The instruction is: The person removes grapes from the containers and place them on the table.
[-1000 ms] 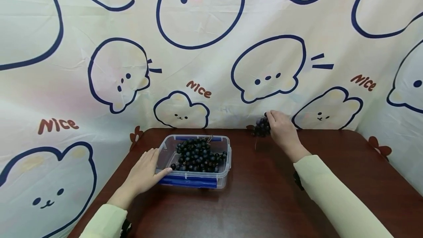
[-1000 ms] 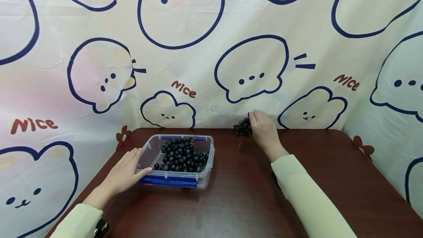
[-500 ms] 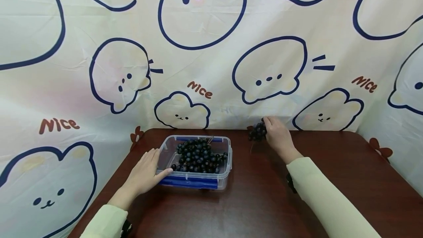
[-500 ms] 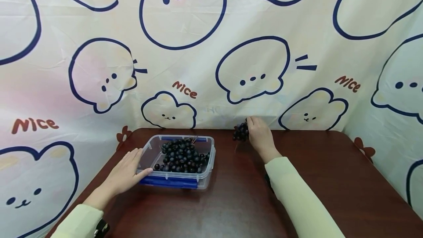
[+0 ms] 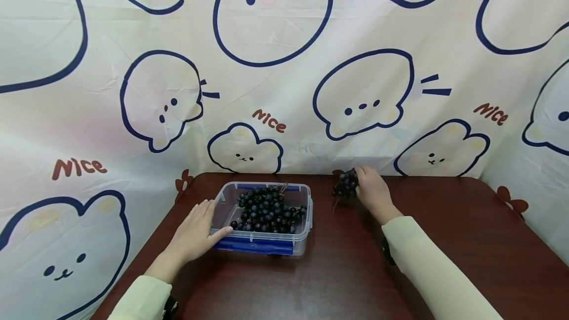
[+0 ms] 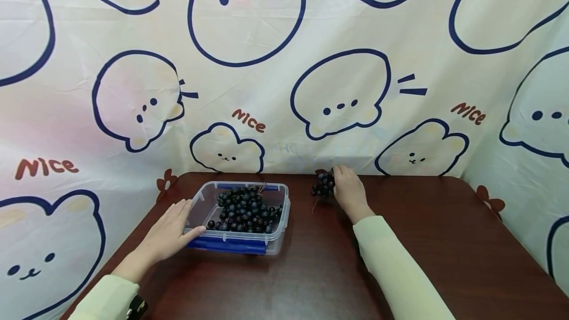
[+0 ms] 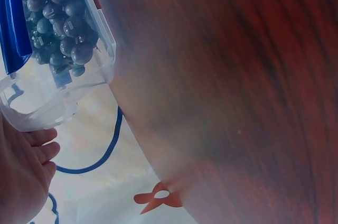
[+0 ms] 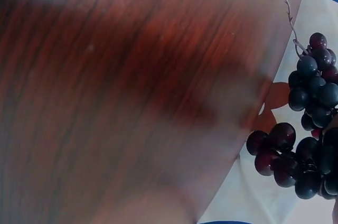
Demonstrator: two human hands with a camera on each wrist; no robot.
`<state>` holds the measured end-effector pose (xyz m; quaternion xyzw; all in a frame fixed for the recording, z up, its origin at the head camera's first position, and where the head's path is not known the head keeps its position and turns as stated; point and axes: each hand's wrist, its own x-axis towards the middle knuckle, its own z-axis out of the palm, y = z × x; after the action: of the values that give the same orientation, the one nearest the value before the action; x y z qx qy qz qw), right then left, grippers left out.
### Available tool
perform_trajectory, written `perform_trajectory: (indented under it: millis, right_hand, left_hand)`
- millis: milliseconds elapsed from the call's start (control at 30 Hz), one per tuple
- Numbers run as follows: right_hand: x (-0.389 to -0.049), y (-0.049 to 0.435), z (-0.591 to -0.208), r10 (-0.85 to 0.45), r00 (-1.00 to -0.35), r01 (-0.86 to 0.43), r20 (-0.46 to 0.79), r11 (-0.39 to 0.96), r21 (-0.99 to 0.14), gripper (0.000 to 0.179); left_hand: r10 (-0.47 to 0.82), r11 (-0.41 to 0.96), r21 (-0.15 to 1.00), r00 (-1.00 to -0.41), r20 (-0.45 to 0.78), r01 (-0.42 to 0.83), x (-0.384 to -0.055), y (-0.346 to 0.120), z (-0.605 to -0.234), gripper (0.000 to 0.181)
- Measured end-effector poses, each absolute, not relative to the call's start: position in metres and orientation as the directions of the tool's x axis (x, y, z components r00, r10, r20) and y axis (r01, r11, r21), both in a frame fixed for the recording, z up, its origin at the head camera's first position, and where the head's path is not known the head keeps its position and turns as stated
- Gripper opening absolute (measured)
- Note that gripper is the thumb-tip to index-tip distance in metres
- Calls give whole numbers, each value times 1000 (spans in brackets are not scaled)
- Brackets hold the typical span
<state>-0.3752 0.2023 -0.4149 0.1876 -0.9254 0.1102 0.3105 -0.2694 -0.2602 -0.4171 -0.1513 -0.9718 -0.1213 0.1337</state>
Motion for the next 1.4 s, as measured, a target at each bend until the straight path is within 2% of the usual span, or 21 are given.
perform_trajectory:
  millis: [133,333,733,1400]
  right_hand:
    - [-373,202,-416,-242,-793,-375,560,917,-134,42]
    - [-371,204,-417,-213,-842,-333,496,928,-167,46]
    - [-372,208,-423,-174,-883,-298,436,925,-235,41]
    - [-375,219,-420,-126,-947,-219,297,927,-305,49]
  left_hand:
    - [261,925,199,-921,290,324,-269,-260,-418,94]
    - [258,926,199,-921,291,322,-269,-260,-417,94]
    - [262,924,200,-920,291,326,-266,-260,-417,94]
    - [261,924,198,-917,303,328,-269,-261,-417,93]
